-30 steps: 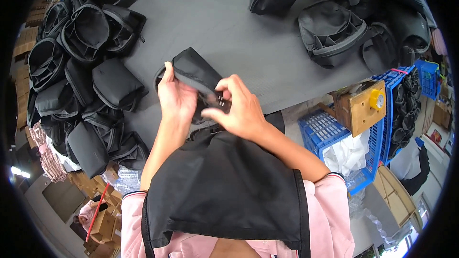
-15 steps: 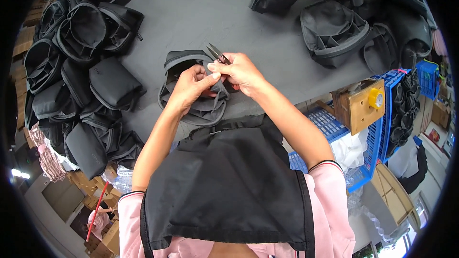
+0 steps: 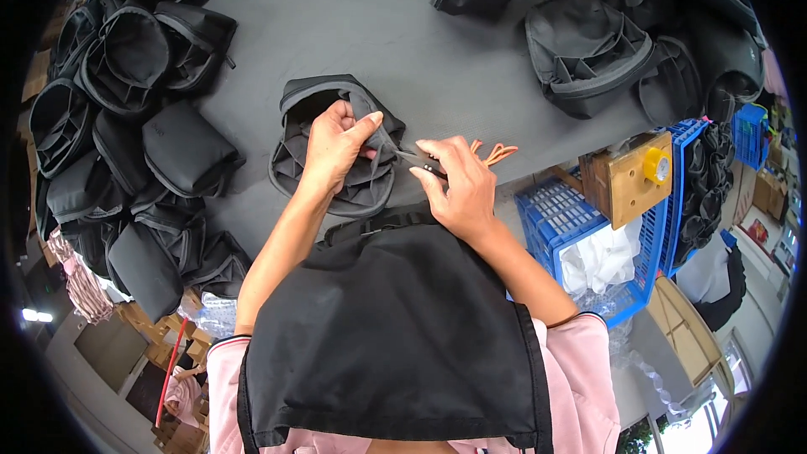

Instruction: Trim excess threads from fabric bags using small scissors.

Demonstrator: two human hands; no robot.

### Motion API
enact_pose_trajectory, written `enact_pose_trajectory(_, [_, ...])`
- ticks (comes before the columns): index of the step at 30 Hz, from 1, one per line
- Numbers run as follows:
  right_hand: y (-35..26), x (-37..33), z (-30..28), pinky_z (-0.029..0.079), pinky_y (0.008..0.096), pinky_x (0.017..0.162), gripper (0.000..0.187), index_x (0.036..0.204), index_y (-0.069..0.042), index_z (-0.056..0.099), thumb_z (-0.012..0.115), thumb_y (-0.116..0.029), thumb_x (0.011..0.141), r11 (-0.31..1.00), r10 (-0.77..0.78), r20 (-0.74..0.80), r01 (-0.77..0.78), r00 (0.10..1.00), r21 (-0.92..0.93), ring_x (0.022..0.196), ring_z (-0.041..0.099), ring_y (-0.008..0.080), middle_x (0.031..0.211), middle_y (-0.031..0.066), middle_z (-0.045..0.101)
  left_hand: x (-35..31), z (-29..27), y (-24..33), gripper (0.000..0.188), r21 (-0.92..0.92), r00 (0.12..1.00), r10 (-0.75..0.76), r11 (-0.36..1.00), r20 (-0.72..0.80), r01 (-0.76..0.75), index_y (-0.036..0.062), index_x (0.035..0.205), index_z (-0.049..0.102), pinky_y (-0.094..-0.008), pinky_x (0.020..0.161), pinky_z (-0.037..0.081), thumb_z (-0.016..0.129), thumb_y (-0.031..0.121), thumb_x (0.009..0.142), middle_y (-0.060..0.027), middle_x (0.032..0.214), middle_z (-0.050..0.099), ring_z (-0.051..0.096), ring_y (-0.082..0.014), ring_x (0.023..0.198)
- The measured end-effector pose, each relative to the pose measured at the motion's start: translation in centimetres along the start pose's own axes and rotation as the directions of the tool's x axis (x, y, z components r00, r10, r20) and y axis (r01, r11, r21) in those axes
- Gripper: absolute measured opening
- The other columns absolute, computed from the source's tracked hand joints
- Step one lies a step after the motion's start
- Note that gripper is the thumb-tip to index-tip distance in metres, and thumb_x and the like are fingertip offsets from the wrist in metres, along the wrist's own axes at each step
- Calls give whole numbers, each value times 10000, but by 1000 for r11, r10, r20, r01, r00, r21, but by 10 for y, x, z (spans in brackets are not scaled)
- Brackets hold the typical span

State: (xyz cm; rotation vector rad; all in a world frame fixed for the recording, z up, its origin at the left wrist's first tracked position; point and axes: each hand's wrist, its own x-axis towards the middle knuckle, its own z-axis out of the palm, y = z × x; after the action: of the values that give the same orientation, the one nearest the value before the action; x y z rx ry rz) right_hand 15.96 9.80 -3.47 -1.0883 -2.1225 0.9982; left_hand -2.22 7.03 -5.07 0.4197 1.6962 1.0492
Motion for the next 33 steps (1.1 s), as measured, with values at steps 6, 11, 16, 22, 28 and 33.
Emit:
enact_pose_trajectory(6, [5,2,11,461,298,559,254,957,-33,615,684,-28,712,999,-36,6,36,999,0,631,572,211,807,98,585,-3,4,4,259,-30,1000,-22,999,-14,22,-8,720,473,-231,430,474,675,135,797,-14,609,500,486,-56,523])
enact_pose_trajectory(11, [7,5,17,458,318,554,254,951,-39,625,685,-31,705,986,-129,20,131,991,-107,629,579,240,789,90,593,-1,0,-5,251,-28,999,-37,999,-22,36,-16,742,482,-226,429,467,671,138,801,-22,612,512,492,-62,514])
enact_pose_trajectory(16, [1,9,9,459,327,557,243,937,-44,633,688,-36,700,970,-152,24,154,988,-190,629,584,256,787,87,601,-1,4,4,247,-37,1000,-27,999,-16,27,-23,756,487,-218,428,460,666,139,806,-18,605,512,489,-61,504])
enact_pose_trajectory(22, [3,4,13,451,329,550,224,946,-63,625,682,-77,730,999,29,-56,-26,998,42,621,587,241,776,72,593,-1,4,2,246,-45,1000,-21,999,-10,21,-20,752,486,-213,426,456,666,139,809,-17,603,515,490,-59,505])
enact_pose_trajectory(28, [-7,7,8,450,279,549,216,938,-19,628,678,-15,728,995,86,-12,-85,996,56,602,563,196,777,101,584,-4,5,0,248,-20,1000,-24,1000,-20,24,-17,742,485,-217,426,458,663,142,813,-19,596,521,499,-59,504])
enact_pose_trajectory(33, [4,8,14,441,249,556,185,962,-19,604,634,-1,780,967,116,69,-129,991,222,643,554,125,808,56,582,-6,3,2,301,10,999,21,1000,-41,-21,-38,763,518,-250,444,453,660,219,829,-54,591,567,535,-119,474])
